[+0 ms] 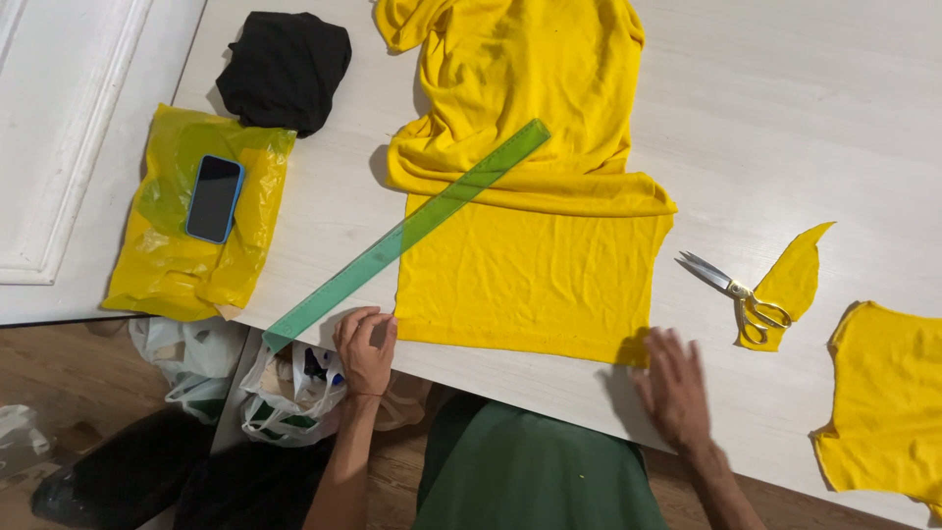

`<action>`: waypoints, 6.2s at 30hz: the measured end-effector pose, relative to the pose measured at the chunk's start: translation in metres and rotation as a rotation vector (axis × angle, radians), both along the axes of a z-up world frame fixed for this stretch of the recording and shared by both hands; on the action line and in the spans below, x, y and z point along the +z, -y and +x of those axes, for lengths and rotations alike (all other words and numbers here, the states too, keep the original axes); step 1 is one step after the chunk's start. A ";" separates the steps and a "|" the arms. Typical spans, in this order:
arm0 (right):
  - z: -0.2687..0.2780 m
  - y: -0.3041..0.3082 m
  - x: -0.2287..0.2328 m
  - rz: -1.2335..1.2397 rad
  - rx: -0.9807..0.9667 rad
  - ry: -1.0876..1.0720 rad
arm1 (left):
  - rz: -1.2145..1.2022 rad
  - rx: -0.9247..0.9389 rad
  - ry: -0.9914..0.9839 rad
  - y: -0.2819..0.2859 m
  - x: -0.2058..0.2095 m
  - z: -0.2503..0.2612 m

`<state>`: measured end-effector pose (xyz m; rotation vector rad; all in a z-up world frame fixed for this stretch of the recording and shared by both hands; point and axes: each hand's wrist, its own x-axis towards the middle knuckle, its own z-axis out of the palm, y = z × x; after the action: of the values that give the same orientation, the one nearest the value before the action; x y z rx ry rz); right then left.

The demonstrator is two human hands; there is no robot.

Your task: The person measures and cuts a yellow fabric piece on a white table using a green ruler and gold-handled scissors. They align the ruler, trim edges, and remove cut strips, repeating the process to shape the fabric.

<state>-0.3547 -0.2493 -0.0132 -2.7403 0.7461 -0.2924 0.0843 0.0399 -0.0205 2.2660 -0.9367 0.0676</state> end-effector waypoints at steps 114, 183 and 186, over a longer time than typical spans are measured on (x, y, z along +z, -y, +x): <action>0.006 0.248 0.032 2.063 0.626 -1.274 | 0.025 0.086 0.377 0.228 0.003 -0.366; 0.010 0.238 0.012 1.394 0.508 -1.198 | -0.054 0.051 0.499 0.218 0.015 -0.365; 0.011 0.238 0.015 1.292 0.555 -1.209 | -0.022 0.036 0.497 0.217 0.010 -0.368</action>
<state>-0.3441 -0.4869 0.0017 -1.4610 0.1422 1.4794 -0.2838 -0.1776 -0.0107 2.2873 -1.1326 0.6785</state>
